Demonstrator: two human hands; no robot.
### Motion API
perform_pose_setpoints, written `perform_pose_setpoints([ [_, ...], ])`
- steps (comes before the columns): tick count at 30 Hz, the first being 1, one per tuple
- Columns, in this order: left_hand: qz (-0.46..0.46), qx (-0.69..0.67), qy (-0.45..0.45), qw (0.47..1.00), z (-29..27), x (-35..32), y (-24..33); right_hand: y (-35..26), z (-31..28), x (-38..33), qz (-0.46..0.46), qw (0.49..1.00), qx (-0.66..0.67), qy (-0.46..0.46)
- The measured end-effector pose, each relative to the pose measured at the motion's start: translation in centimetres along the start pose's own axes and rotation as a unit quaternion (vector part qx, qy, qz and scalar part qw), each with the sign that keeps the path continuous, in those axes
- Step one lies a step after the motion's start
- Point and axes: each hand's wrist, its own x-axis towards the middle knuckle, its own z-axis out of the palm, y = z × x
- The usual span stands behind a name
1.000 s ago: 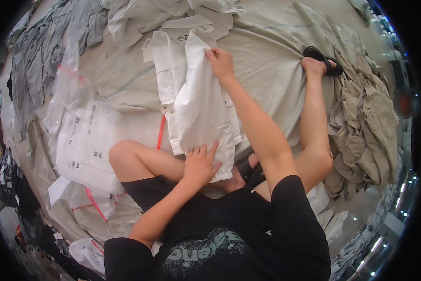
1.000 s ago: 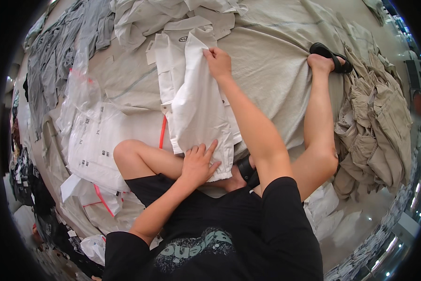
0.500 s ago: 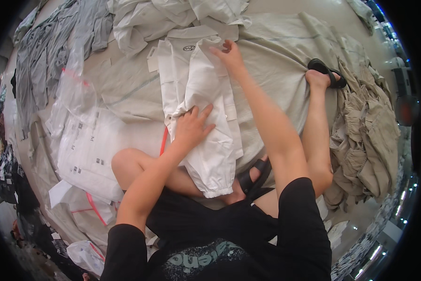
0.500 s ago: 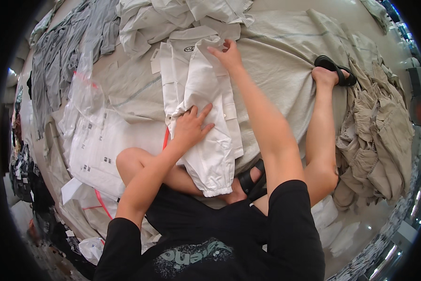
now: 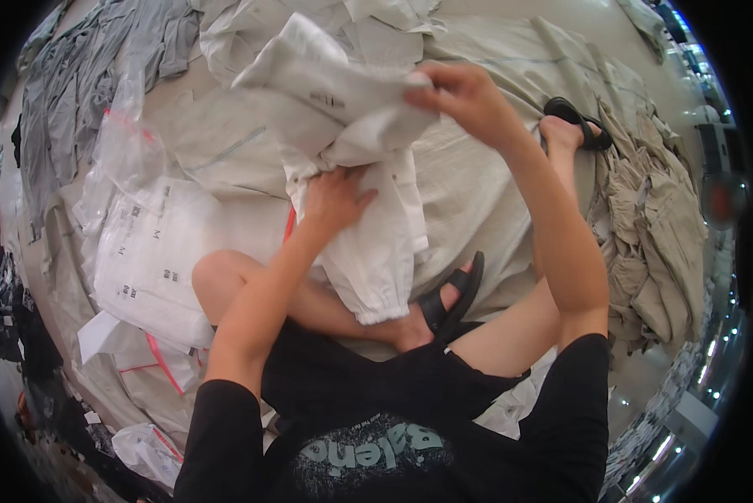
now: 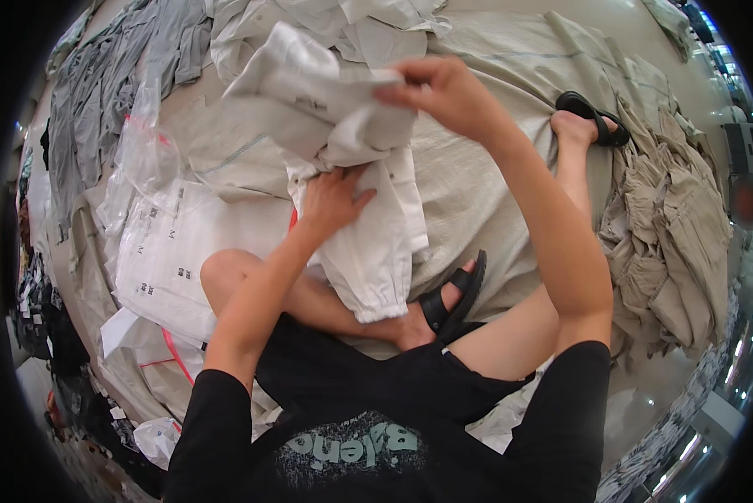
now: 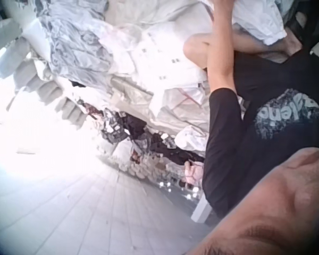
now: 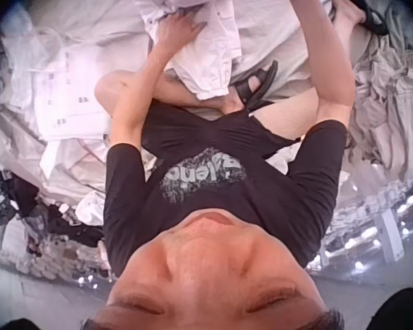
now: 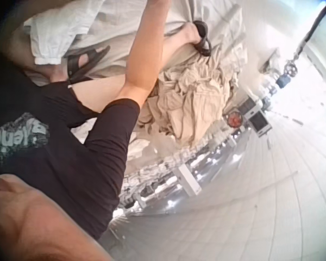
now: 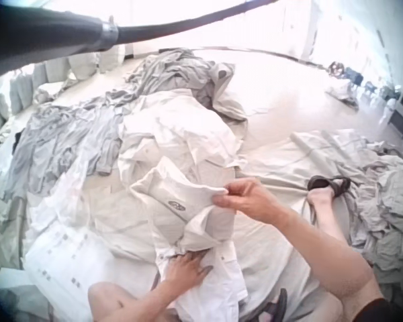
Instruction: The person sits on the floor and repeatedly folds white shirts, then places each folded item into a clear plastic bag. They seal the bags and set them aside, continuing the process with a large pile of shirts.
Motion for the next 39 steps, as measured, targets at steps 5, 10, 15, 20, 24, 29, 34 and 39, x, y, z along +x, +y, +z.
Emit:
perform_pose_setpoints([
  [5, 0.086, -0.041, -0.075, 0.993, -1.0, 0.3, -2.8, 0.5, 4.0, -14.6, -0.079, 0.987, -0.122, -0.065],
  [10, 0.215, -0.090, -0.117, 0.965, -5.9, -3.4, -3.9, 4.1, 8.1, -21.8, -0.080, 0.974, -0.181, -0.108],
  [15, 0.132, -0.160, -0.181, 0.961, -8.3, -9.9, -12.4, 6.6, 10.0, -23.5, -0.077, 0.952, -0.240, -0.175],
  [20, -0.267, -0.383, -0.157, 0.870, -8.8, -10.5, -2.1, 7.3, 10.8, -22.4, -0.016, 0.915, -0.356, -0.188],
  [24, -0.219, -0.368, -0.004, 0.903, -3.3, -13.4, -1.8, 2.8, 17.0, -19.0, -0.009, 0.943, -0.326, 0.061],
  [29, -0.226, -0.266, -0.101, 0.931, -3.7, -12.9, -1.8, 3.4, 29.8, -20.7, -0.070, 0.944, -0.321, 0.013],
  [34, -0.263, -0.285, -0.076, 0.919, -0.6, -14.0, -4.4, 4.6, 30.3, -21.7, -0.078, 0.948, -0.307, -0.029],
  [39, -0.249, -0.197, -0.079, 0.945, -1.8, -13.1, -2.2, 4.1, 24.5, -17.3, -0.070, 0.937, -0.298, 0.167],
])
